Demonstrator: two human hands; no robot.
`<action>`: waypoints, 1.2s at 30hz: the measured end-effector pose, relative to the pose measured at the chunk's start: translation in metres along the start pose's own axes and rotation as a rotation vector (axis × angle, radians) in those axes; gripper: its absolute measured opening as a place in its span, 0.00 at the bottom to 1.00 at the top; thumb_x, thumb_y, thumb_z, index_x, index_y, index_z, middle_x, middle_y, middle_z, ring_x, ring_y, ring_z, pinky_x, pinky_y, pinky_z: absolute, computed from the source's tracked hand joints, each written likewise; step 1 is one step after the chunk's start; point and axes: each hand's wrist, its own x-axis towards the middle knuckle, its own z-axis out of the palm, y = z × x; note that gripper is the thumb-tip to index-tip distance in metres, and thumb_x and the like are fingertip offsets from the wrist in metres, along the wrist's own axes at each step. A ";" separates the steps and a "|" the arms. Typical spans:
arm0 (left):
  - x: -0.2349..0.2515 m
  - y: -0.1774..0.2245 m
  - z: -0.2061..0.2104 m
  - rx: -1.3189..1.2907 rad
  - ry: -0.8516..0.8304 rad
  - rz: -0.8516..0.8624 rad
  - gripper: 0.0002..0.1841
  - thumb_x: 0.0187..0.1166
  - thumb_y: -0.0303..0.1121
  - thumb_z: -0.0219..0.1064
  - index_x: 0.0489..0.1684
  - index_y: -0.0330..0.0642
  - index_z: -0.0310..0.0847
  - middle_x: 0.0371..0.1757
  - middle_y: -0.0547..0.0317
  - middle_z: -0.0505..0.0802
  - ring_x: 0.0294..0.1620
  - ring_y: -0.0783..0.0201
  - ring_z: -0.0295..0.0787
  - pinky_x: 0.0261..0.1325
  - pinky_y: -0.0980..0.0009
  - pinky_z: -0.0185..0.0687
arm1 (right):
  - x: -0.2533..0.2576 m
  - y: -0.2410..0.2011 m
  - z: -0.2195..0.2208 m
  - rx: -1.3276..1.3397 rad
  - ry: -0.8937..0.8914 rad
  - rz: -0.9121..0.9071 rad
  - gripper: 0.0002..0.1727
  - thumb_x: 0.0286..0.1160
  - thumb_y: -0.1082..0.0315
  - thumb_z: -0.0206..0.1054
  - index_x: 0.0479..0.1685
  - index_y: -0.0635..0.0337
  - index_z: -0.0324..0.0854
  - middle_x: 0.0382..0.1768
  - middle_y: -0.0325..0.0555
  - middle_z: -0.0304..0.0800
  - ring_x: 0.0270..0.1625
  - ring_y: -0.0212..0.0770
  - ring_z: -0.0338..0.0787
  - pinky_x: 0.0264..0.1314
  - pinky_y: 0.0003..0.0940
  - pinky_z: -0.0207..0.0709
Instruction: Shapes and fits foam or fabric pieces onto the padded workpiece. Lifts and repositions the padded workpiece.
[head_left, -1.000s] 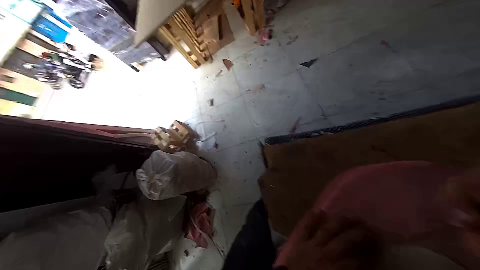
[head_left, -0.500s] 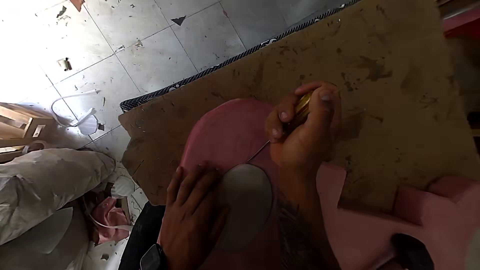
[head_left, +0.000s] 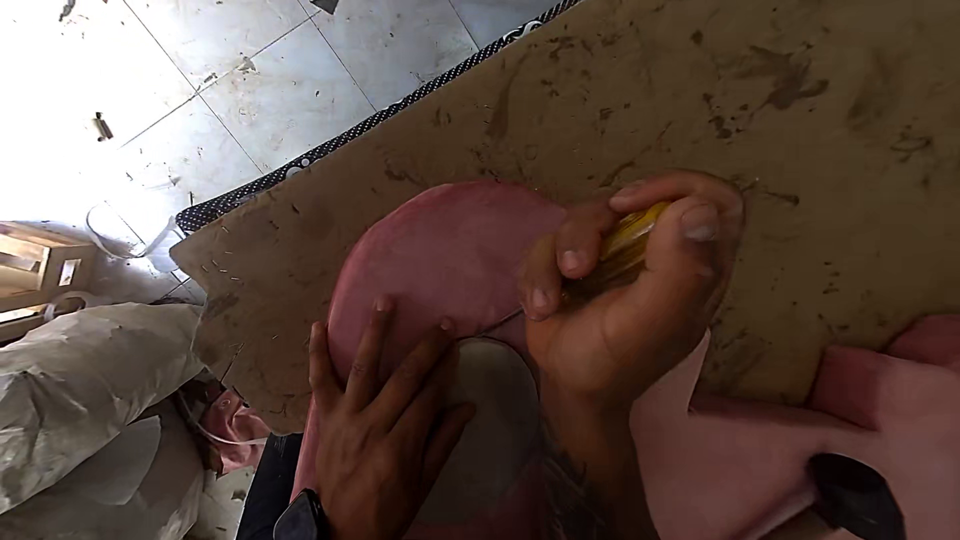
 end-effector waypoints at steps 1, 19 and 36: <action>0.001 0.000 0.001 0.009 0.000 0.006 0.26 0.76 0.62 0.66 0.69 0.65 0.89 0.80 0.75 0.84 0.93 0.40 0.56 0.85 0.18 0.36 | 0.001 -0.001 0.001 0.014 -0.016 -0.013 0.16 0.96 0.55 0.42 0.54 0.54 0.70 0.24 0.40 0.76 0.14 0.35 0.78 0.10 0.27 0.77; -0.017 0.027 0.012 0.122 -0.128 0.200 0.25 0.89 0.35 0.53 0.85 0.46 0.72 0.94 0.57 0.65 0.96 0.56 0.51 0.96 0.48 0.53 | -0.005 -0.012 -0.002 0.089 -0.209 -0.091 0.11 0.94 0.61 0.45 0.49 0.56 0.69 0.29 0.46 0.81 0.21 0.42 0.83 0.17 0.32 0.81; -0.015 0.041 0.013 0.221 -0.241 0.063 0.35 0.85 0.55 0.49 0.94 0.54 0.59 0.97 0.63 0.55 0.98 0.59 0.40 0.97 0.44 0.41 | -0.019 0.007 -0.008 0.200 -0.037 0.070 0.24 0.95 0.49 0.39 0.36 0.52 0.74 0.16 0.38 0.68 0.10 0.33 0.65 0.10 0.26 0.64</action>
